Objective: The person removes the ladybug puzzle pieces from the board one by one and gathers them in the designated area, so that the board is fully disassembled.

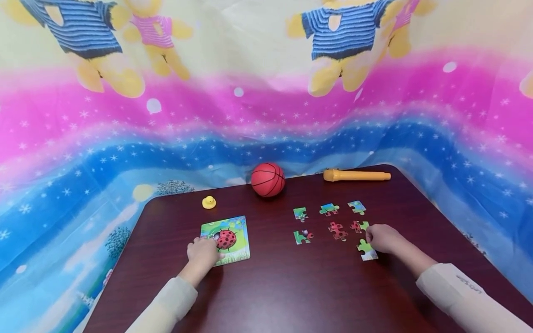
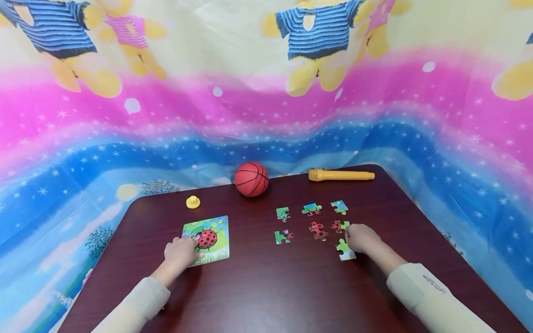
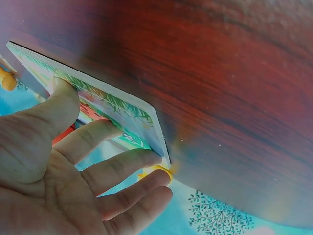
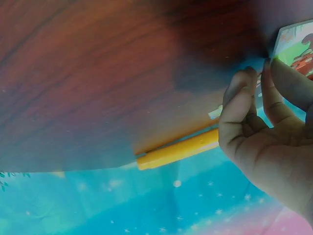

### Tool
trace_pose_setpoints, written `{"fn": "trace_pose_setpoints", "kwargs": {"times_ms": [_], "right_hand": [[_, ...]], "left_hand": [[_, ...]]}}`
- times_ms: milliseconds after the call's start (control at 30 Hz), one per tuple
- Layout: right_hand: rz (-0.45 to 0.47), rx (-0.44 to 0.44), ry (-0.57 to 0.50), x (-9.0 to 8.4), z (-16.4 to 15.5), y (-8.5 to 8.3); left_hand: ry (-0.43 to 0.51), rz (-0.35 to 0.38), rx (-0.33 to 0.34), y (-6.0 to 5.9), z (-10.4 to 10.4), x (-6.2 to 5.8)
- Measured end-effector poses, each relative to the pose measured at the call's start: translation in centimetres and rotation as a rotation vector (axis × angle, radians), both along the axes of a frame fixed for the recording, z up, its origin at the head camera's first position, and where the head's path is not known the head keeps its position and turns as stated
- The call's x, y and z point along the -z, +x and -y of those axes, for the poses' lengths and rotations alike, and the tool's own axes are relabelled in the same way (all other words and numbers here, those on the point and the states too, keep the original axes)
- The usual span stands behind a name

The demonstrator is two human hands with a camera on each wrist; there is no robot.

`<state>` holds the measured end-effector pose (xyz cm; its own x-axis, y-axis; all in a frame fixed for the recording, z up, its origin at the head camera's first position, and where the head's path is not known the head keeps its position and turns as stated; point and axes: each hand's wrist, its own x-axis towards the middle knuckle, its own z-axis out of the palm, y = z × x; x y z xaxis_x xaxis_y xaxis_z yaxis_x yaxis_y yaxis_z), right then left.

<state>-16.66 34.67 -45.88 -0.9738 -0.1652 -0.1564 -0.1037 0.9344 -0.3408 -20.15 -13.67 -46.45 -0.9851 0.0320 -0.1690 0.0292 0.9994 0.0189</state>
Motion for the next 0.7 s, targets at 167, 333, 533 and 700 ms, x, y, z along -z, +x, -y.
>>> {"fn": "trace_pose_setpoints", "kwargs": {"times_ms": [167,333,533,700], "right_hand": [[0.018,0.044,0.04,0.0,0.6,0.0],[-0.002,0.071,0.024,0.4,0.8,0.2],[-0.099,0.095,-0.009,-0.6,1.8,0.5],[-0.204,0.084,-0.066,-2.9,5.5,0.0]], "left_hand": [[-0.005,-0.005,0.004,0.0,0.1,0.0],[-0.032,-0.008,0.01,-0.1,0.1,0.0],[-0.05,0.022,0.019,-0.2,0.0,-0.3],[0.004,0.092,-0.002,-0.3,0.2,-0.8]]}}
